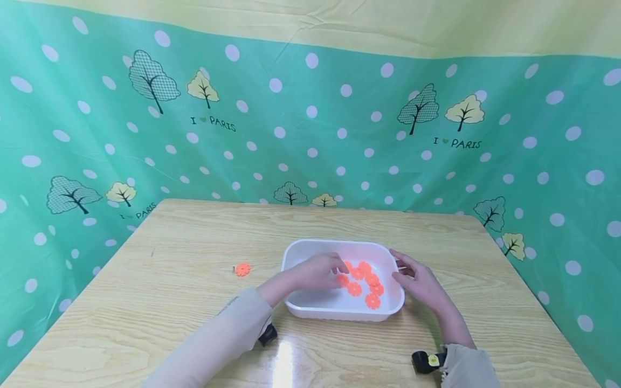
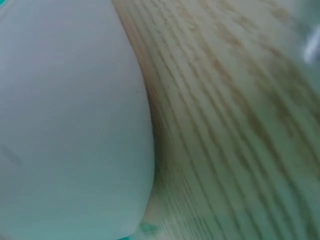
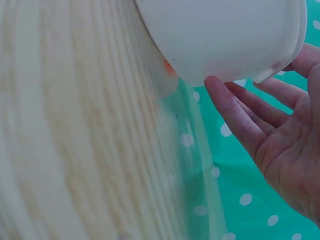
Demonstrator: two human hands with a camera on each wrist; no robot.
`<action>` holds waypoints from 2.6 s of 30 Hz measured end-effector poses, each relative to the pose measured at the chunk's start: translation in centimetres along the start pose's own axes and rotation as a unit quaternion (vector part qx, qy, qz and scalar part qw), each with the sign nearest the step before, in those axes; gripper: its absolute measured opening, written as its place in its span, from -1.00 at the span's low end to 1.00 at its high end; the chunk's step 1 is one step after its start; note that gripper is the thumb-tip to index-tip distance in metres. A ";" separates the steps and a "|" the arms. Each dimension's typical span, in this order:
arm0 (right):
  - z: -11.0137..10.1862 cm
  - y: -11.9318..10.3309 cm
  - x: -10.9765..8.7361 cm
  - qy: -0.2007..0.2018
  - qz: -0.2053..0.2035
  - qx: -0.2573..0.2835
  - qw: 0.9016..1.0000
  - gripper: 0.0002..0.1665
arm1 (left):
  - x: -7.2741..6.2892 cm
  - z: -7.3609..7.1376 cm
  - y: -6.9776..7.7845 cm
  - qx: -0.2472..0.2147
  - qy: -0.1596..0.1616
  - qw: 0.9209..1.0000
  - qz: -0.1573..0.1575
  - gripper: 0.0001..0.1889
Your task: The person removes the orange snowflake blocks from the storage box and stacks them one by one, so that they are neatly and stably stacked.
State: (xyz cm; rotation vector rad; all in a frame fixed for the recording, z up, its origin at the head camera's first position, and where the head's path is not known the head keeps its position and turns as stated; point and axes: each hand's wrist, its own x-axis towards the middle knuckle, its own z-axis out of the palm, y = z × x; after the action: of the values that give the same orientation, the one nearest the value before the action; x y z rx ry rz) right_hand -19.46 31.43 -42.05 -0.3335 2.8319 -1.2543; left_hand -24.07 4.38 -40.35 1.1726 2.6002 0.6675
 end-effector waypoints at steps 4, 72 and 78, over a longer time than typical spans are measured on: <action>0.1 0.0 0.0 0.001 0.003 0.000 1.000 -0.35 | 0.3 0.2 0.1 0.028 -0.008 0.999 0.013 -0.70; 0.1 0.1 0.0 0.003 0.005 -0.002 1.000 -0.34 | 0.7 1.1 -0.6 0.039 -0.016 0.999 -0.017 -0.73; 0.2 0.0 -0.1 0.003 0.006 0.002 1.000 -0.34 | 0.6 0.8 -0.4 0.017 -0.005 1.000 -0.020 -0.70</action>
State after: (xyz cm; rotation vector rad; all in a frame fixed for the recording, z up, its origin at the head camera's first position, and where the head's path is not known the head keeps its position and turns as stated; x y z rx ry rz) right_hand -19.36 31.35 -42.19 -0.3130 2.8319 -1.2602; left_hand -24.46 4.85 -41.30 1.1277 2.6301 0.6101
